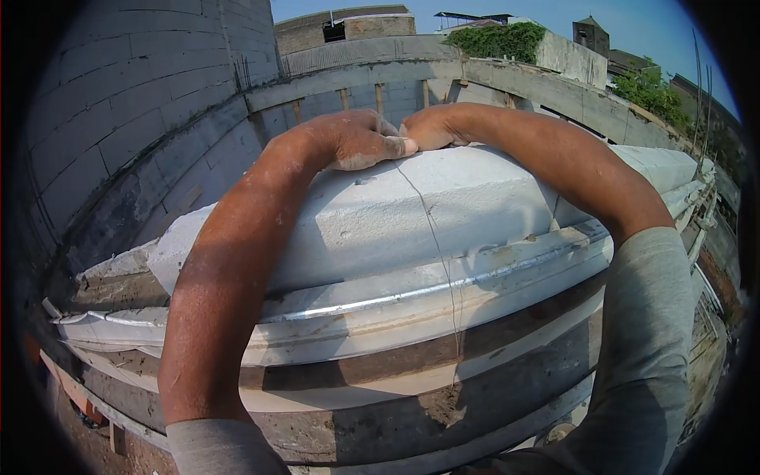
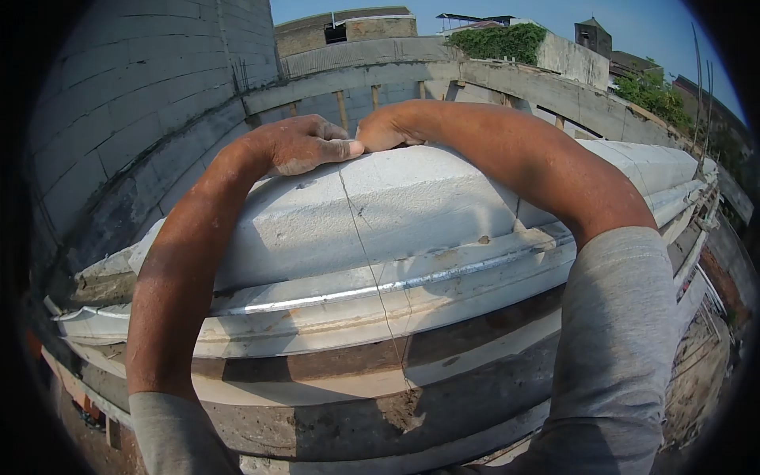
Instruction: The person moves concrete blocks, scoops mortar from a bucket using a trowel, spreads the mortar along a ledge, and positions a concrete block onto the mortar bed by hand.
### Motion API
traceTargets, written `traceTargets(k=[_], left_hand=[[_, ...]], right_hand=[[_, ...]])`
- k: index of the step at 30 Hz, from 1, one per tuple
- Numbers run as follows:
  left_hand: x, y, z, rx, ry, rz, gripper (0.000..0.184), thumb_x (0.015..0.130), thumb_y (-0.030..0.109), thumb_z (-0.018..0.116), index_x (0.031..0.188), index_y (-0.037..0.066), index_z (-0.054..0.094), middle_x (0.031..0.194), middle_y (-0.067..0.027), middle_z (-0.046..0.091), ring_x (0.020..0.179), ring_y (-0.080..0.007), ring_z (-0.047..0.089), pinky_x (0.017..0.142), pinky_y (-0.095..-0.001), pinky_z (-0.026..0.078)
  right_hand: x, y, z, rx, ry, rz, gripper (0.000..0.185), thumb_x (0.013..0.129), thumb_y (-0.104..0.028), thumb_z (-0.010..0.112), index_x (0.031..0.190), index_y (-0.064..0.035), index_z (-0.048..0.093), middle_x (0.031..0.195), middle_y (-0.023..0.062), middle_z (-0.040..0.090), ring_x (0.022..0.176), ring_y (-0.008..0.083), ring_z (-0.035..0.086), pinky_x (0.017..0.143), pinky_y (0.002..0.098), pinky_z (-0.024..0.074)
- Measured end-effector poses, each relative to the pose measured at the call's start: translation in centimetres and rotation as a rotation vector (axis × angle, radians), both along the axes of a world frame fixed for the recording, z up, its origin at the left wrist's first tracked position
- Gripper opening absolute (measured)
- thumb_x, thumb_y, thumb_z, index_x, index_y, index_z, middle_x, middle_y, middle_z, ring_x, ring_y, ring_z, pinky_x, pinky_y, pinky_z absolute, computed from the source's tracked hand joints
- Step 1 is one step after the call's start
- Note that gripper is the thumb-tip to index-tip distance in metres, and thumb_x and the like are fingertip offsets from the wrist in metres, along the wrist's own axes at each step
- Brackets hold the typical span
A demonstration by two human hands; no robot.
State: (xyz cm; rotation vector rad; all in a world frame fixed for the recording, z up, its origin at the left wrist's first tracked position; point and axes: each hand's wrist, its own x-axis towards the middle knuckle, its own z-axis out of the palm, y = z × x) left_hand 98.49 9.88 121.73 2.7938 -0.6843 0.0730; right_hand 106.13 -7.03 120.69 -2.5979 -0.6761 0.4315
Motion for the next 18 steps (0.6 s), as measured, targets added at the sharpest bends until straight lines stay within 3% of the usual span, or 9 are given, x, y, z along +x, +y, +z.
traceTargets(k=[4,8,11,14,17,18], left_hand=[[-0.5,-0.1,0.2,0.108,-0.01,0.009,0.077,0.085,0.072,0.045,0.112,0.004,0.071,0.096,-0.022,0.07,0.089,-0.0322,0.069,0.088,-0.0511,0.049],[0.1,-0.2,-0.7,0.087,-0.019,0.109,0.077,0.085,0.072,0.045,0.109,0.004,0.072,0.093,-0.0221,0.071,0.085,-0.0324,0.07,0.087,-0.0514,0.05],[-0.2,-0.1,-0.4,0.078,0.019,0.107,0.077,0.085,0.072,0.046,0.109,0.003,0.072,0.093,-0.0219,0.071,0.085,-0.0328,0.07,0.088,-0.0519,0.049],[0.7,0.3,-0.7,0.083,0.031,0.151,0.078,0.085,0.072,0.046,0.11,0.003,0.071,0.093,-0.0214,0.071,0.086,-0.0343,0.069,0.088,-0.0527,0.048],[0.5,0.1,-0.5,0.075,0.073,0.198,0.079,0.083,0.074,0.045,0.113,0.005,0.07,0.096,-0.022,0.07,0.09,-0.036,0.069,0.092,-0.0524,0.047],[0.2,0.1,-0.4,0.065,0.088,0.182,0.08,0.082,0.076,0.045,0.114,0.007,0.07,0.098,-0.0229,0.07,0.092,-0.0364,0.069,0.095,-0.0518,0.046]], right_hand=[[-0.2,-0.4,0.6,-0.049,0.09,-0.013,0.034,0.085,-0.019,0.058,0.108,0.0057,0.063,0.09,0.0111,0.066,0.07,0.0165,0.062,0.056,0.0326,0.0491],[-1.2,-0.1,1.4,-0.117,-0.009,-0.046,0.033,0.079,-0.01,0.057,0.105,0.0085,0.062,0.081,0.0112,0.064,0.055,0.0164,0.057,0.046,0.0327,0.0441],[-1.0,-0.3,2.7,-0.319,0.043,0.012,0.031,0.08,-0.013,0.061,0.103,0.0074,0.064,0.082,0.0104,0.065,0.061,0.017,0.059,0.052,0.0321,0.0457],[-1.7,-1.7,0.9,-0.201,-0.32,0.083,0.026,0.083,-0.019,0.064,0.098,0.0017,0.068,0.082,0.0067,0.067,0.069,0.018,0.06,0.061,0.0315,0.0468],[-0.8,-1.3,0.9,-0.025,-0.167,0.272,0.025,0.084,-0.026,0.068,0.099,-0.0069,0.072,0.088,0.0049,0.069,0.083,0.0198,0.061,0.074,0.0314,0.0474],[-0.5,-0.8,2.0,-0.172,-0.074,0.258,0.043,0.081,-0.024,0.072,0.121,-0.0133,0.064,0.114,0.0155,0.067,0.103,0.0234,0.064,0.086,0.0339,0.0488]])
